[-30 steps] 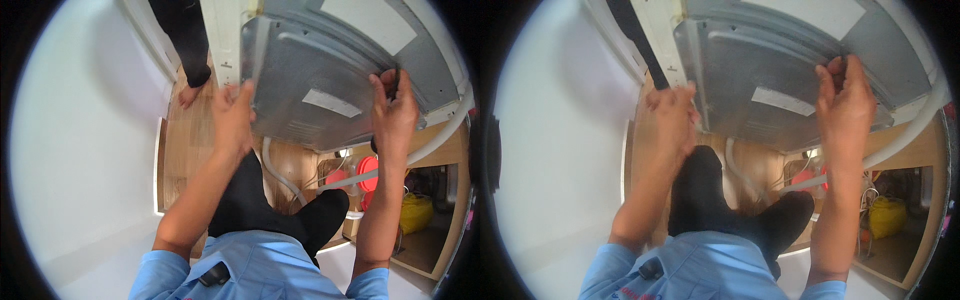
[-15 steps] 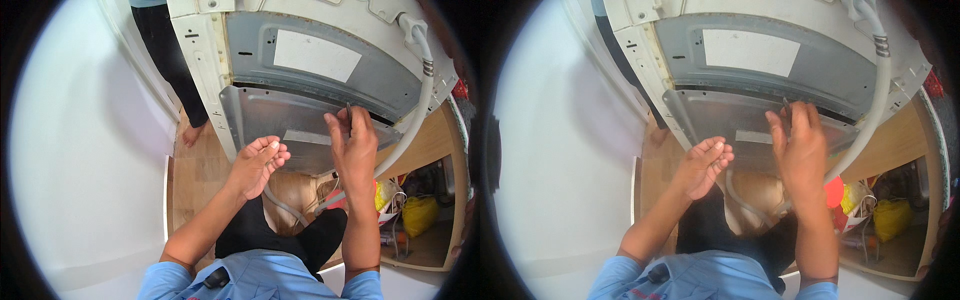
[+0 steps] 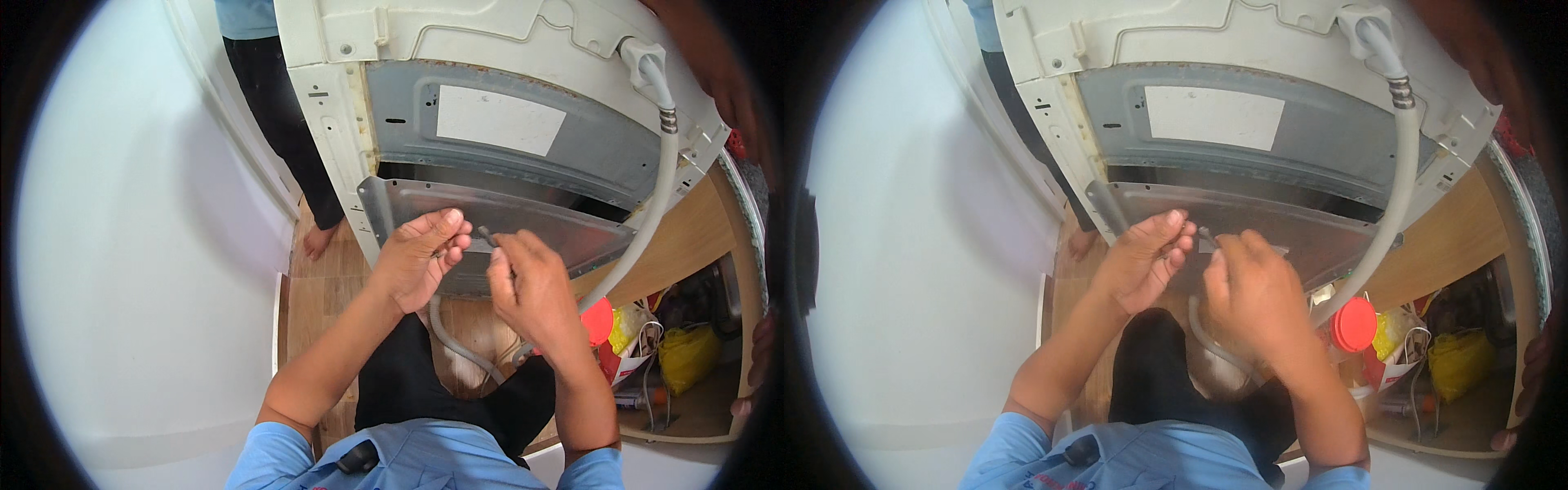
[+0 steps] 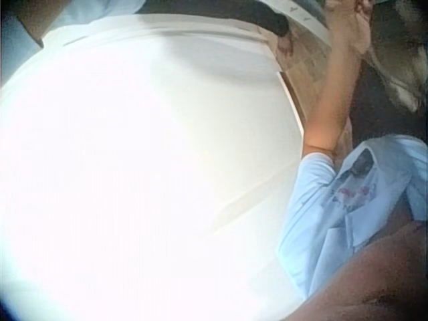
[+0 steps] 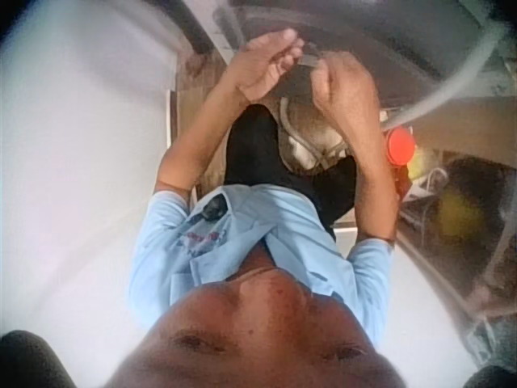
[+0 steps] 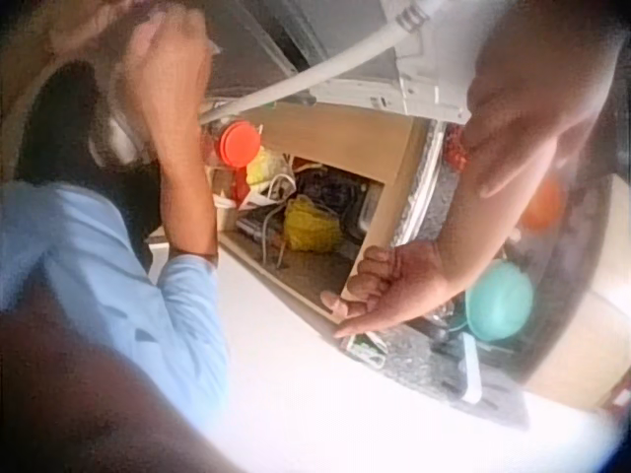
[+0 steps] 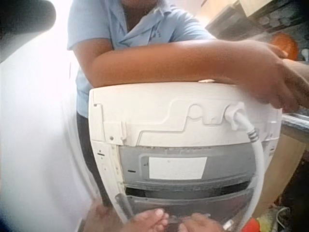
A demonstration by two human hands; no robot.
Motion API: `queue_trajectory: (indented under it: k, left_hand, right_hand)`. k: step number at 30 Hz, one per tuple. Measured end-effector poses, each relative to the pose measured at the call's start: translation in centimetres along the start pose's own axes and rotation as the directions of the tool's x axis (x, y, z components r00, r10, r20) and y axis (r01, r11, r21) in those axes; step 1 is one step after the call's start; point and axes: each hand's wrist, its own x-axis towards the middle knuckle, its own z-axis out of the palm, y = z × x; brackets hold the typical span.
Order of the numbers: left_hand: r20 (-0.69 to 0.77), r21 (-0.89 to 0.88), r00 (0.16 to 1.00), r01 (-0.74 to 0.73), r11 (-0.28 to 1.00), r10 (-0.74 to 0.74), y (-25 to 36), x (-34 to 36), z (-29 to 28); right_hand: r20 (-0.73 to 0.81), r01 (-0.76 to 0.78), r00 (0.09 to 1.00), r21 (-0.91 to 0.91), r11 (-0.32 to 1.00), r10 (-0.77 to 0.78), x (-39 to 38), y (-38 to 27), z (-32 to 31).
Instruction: The person uses a screwdriver to remove screws from the back panel of a top-loading washing machine. They detach the metal panel, inspect it, then reattach it and secure it with screws. Finally, they upright the machine and position it against the wall.
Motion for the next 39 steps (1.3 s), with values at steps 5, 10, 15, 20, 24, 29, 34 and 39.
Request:
queue_trajectory:
  k: [5,10,15,20,24,29,34,39]
  left_hand:
    - [0.103,0.008,0.989,0.103,0.995,-0.103,1.0,0.2,-1.0]
    - [0.077,0.269,0.989,0.098,0.958,-0.122,2.2,0.1,-0.2]
    - [0.094,0.393,0.981,0.122,0.911,-0.172,3.3,0.5,-1.1]
    - [0.029,0.365,0.984,0.152,0.919,-0.174,3.4,0.6,-1.0]
    - [0.016,0.544,0.992,0.098,0.834,-0.127,3.4,0.6,-0.6]
    - [-0.005,0.579,0.996,0.076,0.812,-0.090,3.9,1.0,-0.4]
    - [0.034,0.577,0.999,-0.018,0.816,-0.001,4.0,1.1,-0.4]
    - [-0.138,0.462,0.979,-0.070,0.884,0.150,3.8,1.2,0.1]
  right_hand:
    - [0.068,0.042,0.997,-0.015,0.999,-0.041,-0.2,-1.3,0.6]
    - [0.037,0.106,0.994,-0.175,0.979,-0.102,0.1,-1.2,-0.1]
    - [0.073,0.130,0.990,-0.196,0.972,-0.117,-0.1,-0.5,0.3]
    - [0.101,0.139,0.987,-0.153,0.978,-0.124,-0.1,-0.3,-0.3]
    - [0.063,0.111,0.993,-0.131,0.985,-0.103,-0.8,0.0,0.6]
    - [-0.048,0.033,0.999,0.259,0.965,-0.021,-0.6,2.1,3.8]
    - [0.093,-0.220,0.975,0.570,0.791,0.204,-0.1,1.1,3.7]
    - [0.025,-0.194,0.970,0.683,0.704,0.243,-0.3,0.8,4.5]
